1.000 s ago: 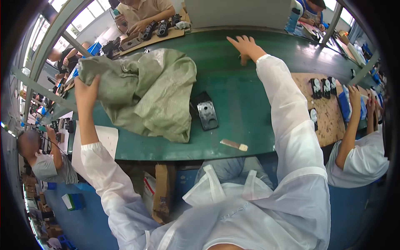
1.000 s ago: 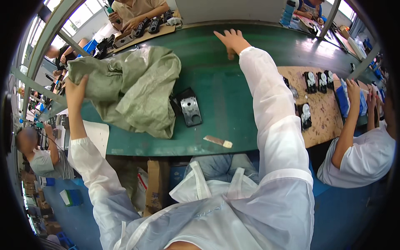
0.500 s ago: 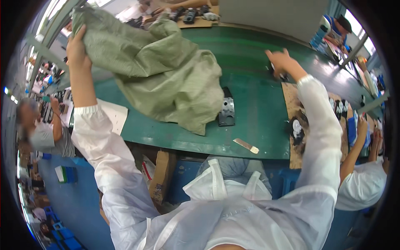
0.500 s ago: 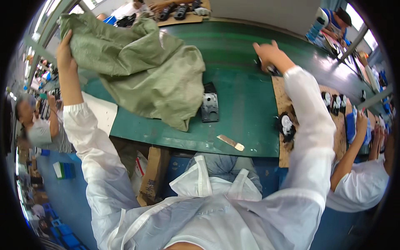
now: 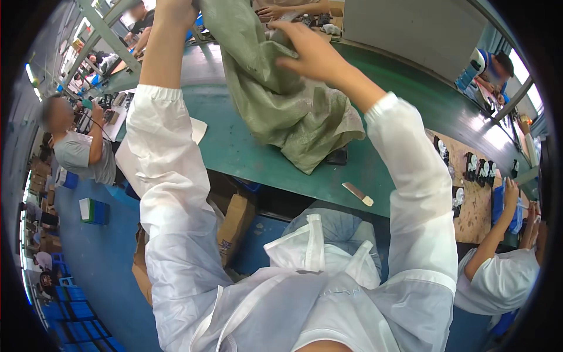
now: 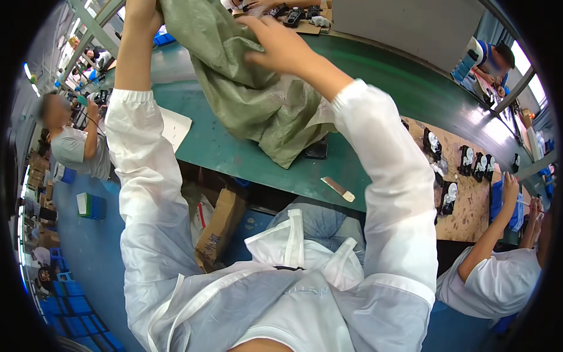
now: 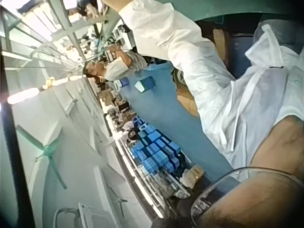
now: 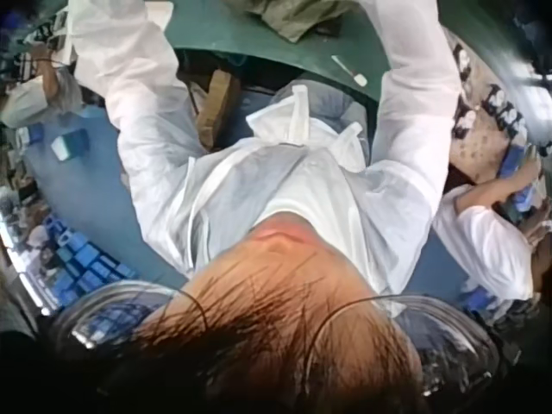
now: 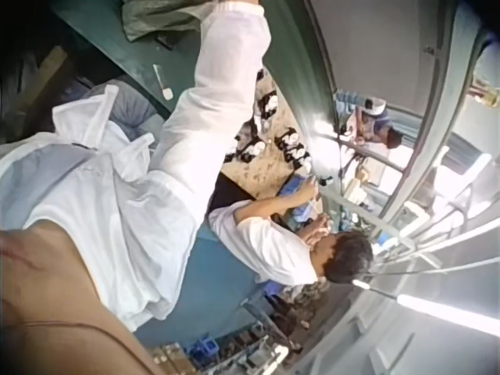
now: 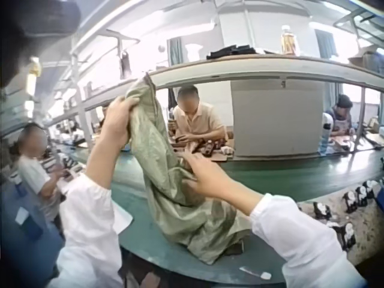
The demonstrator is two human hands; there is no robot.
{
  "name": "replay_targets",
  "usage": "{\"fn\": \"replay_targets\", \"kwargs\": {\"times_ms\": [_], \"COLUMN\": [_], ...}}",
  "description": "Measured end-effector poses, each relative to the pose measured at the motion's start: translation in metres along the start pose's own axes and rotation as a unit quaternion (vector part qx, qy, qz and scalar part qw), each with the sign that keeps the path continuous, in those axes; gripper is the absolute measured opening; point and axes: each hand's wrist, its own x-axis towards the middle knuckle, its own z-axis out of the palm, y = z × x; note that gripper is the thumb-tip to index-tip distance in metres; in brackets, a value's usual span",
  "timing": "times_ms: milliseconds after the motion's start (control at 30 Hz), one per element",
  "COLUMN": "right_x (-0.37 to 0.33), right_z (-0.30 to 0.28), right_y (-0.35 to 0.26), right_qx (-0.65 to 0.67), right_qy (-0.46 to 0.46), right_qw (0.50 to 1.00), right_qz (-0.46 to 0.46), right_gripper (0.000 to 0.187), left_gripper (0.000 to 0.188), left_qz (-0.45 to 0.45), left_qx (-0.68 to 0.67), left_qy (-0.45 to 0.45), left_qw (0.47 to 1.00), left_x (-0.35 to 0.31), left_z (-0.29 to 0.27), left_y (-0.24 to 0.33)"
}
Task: Assembling and inspecting small black plastic mechanical parts on a production line.
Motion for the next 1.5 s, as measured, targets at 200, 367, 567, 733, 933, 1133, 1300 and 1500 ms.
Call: {"fn": "replay_targets", "kwargs": {"times_ms": [200,367,567,733,933,1133,1300,1500], "right_x": [0.106,0.120,0.044,0.081,0.088,0.069,0.000,-0.145], "right_z": [-0.050,-0.085,-0.026,0.028,0.004,-0.048,-0.079,-0.024], "right_y": [-0.026,-0.064,-0.050,-0.002,0.040,-0.022,0.007,0.033], "right_qx": [0.214,0.658,0.159,0.092,0.403,0.531,0.323,0.195], "right_qy": [0.128,0.188,0.012,-0.016,0.155,0.039,-0.053,-0.175], "right_qw": [0.959,0.729,0.971,0.993,0.883,0.776,0.852,0.909], "right_qz": [0.135,-0.017,0.180,0.066,0.186,0.337,0.409,0.326], "right_gripper": [0.024,0.044,0.095,0.067,0.041,0.029,0.048,0.112], "left_gripper": [0.074,0.065,0.049,0.048,0.052,0.049,0.032,0.034], "left_qz": [0.103,-0.015,0.073,0.086,0.095,-0.031,-0.088,-0.084], "left_qx": [0.175,0.035,-0.043,0.119,0.008,-0.103,-0.188,-0.170], "left_qy": [-0.062,0.012,-0.040,-0.168,0.036,-0.062,-0.027,-0.030], "left_qw": [0.977,0.999,0.996,0.975,0.995,0.992,0.978,0.981], "left_x": [-0.084,-0.097,-0.057,-0.059,-0.133,-0.118,-0.126,-0.080], "left_z": [-0.022,0.028,0.056,0.038,0.066,0.120,0.076,0.063], "left_y": [0.015,0.002,0.064,0.123,0.027,-0.025,-0.053,-0.053]}}
